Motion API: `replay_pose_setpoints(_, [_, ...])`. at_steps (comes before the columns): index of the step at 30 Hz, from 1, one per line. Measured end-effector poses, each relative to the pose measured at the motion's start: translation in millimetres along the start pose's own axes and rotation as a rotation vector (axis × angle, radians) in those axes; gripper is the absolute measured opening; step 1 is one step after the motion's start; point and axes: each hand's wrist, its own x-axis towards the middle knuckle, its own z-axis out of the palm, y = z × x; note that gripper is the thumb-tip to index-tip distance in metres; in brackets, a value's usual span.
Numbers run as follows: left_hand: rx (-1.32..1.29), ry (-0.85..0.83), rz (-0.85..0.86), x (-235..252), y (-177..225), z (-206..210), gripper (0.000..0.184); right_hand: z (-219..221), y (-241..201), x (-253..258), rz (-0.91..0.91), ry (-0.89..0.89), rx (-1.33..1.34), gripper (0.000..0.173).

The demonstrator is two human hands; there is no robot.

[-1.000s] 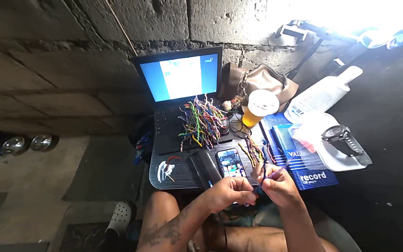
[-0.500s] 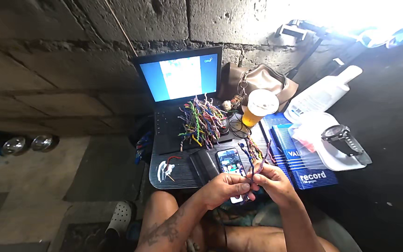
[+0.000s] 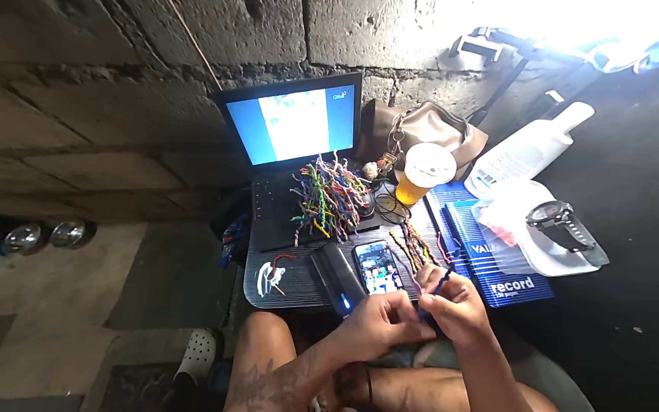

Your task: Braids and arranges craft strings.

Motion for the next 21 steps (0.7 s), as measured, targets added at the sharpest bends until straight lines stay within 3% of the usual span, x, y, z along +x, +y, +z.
replay_pose_setpoints(2, [0.462,0.199,0.164,4,7,-6,0.016,7,0,3,0.028,0.204,-0.151,0.004])
replay_pose_setpoints(3, [0.532,0.239,0.168,5,8,-9,0.017,8,1,4,0.055,0.242,-0.173,0.006])
replay_pose_setpoints(5, [0.407,0.208,0.05,4,10,-11,0.014,3,0,5,0.143,0.18,-0.096,0.005])
replay_pose_setpoints(8, [0.044,0.044,-0.144,3,13,-12,0.002,-17,2,4,0.21,-0.127,0.11,0.021])
replay_pose_setpoints(11, [-0.156,-0.096,-0.253,3,13,-13,0.008,-29,8,4,0.127,-0.345,0.207,0.026])
replay_pose_setpoints(14, [-0.272,-0.224,-0.301,3,5,-12,0.012,-30,11,5,0.021,-0.404,0.244,0.018])
replay_pose_setpoints(18, [-0.286,-0.193,-0.241,3,-4,-5,0.009,-20,5,3,-0.006,-0.243,0.124,0.01])
replay_pose_setpoints(21, [0.25,0.081,0.043,2,1,-2,0.012,-3,0,3,0.005,0.057,-0.045,0.006])
